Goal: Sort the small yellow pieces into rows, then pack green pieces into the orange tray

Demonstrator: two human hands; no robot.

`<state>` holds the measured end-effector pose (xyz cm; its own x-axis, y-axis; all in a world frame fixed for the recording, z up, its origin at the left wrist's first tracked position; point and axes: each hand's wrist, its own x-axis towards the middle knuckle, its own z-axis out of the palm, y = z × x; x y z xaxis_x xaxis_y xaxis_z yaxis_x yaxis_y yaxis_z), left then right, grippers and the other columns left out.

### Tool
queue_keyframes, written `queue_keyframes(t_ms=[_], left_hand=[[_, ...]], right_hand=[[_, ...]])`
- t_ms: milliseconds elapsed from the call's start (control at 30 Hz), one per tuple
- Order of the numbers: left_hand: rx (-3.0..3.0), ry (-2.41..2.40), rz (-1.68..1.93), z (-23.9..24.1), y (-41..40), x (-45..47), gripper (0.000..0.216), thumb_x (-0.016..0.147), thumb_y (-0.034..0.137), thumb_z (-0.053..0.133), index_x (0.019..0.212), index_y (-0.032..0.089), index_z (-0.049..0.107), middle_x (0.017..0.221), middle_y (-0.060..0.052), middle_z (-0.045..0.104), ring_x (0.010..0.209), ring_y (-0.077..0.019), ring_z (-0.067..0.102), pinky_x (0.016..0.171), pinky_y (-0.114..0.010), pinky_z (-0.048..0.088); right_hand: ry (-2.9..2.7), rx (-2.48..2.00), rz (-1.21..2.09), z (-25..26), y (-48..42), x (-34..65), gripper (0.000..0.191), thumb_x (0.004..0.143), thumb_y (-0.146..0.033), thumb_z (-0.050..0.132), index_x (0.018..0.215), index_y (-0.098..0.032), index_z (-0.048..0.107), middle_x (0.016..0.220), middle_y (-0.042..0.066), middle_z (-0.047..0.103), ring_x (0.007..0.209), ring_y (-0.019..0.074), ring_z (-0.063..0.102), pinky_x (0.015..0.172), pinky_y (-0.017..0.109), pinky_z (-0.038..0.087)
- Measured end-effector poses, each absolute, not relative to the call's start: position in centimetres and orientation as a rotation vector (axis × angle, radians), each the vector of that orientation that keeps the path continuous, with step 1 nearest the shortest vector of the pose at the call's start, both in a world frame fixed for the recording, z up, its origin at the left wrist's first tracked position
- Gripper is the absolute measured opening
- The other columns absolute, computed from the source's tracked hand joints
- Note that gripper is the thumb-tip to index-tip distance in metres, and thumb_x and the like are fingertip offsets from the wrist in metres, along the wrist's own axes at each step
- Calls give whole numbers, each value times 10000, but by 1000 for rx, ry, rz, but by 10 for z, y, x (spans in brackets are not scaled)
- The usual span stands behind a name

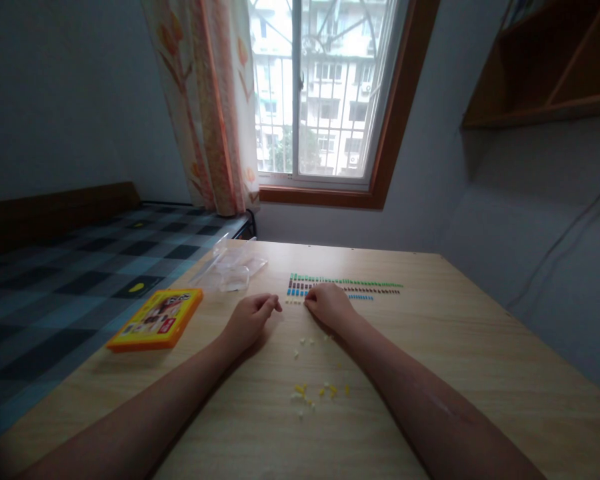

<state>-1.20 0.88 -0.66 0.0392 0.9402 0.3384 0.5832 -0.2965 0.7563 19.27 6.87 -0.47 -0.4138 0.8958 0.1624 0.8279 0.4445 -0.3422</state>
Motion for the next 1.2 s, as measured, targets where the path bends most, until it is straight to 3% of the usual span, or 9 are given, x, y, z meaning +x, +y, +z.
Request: queue_keyframes(t_ms=[533,733,867,1200], left_hand=[[1911,1530,1155,-8,11,-12,466,864,498,436,700,171,726,600,-14,619,613,-177,547,647,-295,383],[1916,1528,1155,-9,10,-13,465,873,497,440,706,173,729,603,-14,628,614,-179,557,648,-295,391],[1916,1519,1152,-8,10,-13,458,881,487,441,704,173,724,619,-19,642,622,-180,564,657,-296,402],[1932,1528,1153,-8,9,-13,466,890,481,433,705,176,732,625,-20,655,628,-182,573,650,-296,399]], right_hand=[[-2320,-1458,371,-2,70,196,205,854,-241,650,970,-203,815,923,55,798,825,186,705,744,253,471],[-2490,-1305,670,20,60,208,179,831,-226,665,929,-199,813,763,10,769,548,107,641,579,203,448],[-2755,-1115,868,32,47,210,173,775,-207,695,901,-206,814,721,7,751,591,119,645,561,195,429],[-2702,-1289,760,21,51,209,151,757,-180,656,800,-204,799,671,0,744,567,126,639,546,203,418]])
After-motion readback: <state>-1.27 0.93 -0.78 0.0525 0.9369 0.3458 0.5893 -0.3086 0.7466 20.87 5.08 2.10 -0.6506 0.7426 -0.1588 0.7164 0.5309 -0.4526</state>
